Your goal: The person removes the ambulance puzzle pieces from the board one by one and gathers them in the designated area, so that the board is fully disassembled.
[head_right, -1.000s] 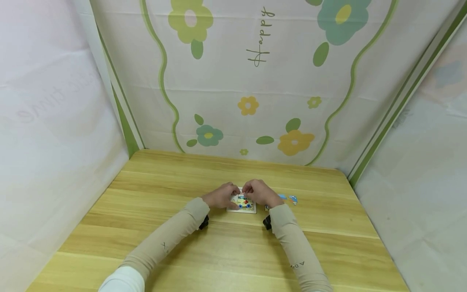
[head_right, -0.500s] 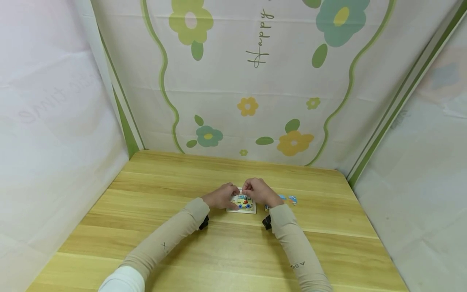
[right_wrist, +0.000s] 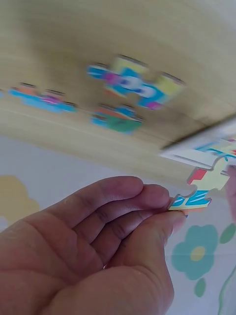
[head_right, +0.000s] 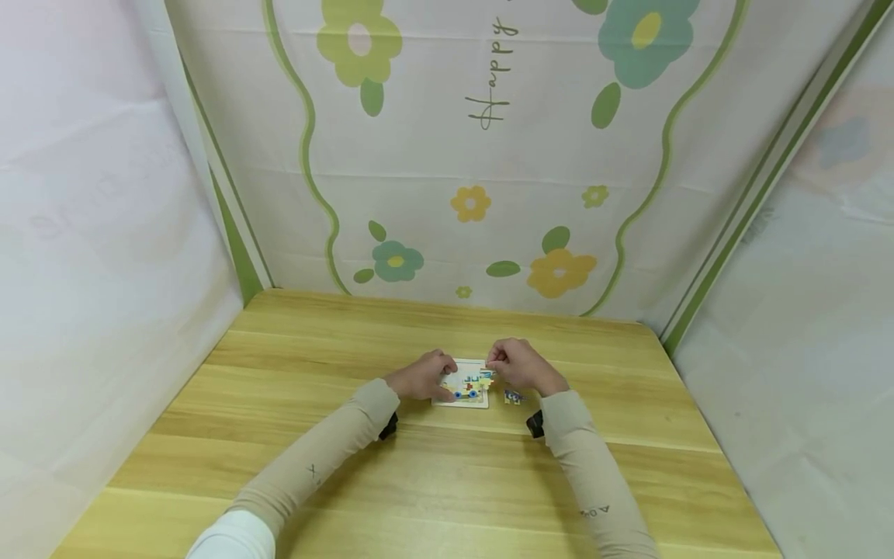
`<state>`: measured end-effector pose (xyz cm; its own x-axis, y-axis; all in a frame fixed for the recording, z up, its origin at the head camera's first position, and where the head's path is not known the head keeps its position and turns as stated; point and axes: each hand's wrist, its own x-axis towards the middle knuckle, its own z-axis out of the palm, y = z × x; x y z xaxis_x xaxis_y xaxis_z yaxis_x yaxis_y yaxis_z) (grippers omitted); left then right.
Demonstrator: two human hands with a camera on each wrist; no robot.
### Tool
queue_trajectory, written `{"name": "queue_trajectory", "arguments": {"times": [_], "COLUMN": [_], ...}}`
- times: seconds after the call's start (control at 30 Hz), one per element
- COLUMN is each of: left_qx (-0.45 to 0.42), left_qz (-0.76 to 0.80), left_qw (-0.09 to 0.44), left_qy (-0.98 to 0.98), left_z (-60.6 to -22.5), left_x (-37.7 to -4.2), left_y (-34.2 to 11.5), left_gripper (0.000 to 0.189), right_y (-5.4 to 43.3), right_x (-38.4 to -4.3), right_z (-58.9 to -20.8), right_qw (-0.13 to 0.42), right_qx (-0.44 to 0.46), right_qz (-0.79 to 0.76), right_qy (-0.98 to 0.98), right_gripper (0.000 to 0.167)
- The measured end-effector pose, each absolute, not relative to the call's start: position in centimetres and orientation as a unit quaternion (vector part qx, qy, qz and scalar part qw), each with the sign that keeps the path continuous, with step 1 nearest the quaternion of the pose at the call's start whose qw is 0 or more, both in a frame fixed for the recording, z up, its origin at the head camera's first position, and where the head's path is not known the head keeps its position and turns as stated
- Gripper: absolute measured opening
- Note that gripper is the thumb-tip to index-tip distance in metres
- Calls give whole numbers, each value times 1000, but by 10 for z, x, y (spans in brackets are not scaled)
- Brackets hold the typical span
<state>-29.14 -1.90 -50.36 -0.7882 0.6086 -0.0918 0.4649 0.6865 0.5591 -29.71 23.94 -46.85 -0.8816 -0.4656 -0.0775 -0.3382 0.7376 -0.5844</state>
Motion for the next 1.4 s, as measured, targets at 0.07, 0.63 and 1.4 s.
{"name": "queue_trajectory", "arguments": {"times": [0.07,0.63,1.4], "left_qx": [295,289,291], "left_qz": [265,261,263], "left_qw": [137,138,147], "left_qy": [908,911,908], "left_z": [-504,-505,-503], "left_x": [-291,-291,-292], "left_y": [-19,-19,-19], "left_gripper": [59,61,60], "right_y": [249,327,329], "right_x": [-296,-270,-273], "right_z": [-468,-476,-493], "right_qw": [104,85,107], "right_qx": [-216,-189,-149], "right_qz": [-282,-297,-263], "right_qy": [929,932,947], "right_gripper": [13,11,11]}}
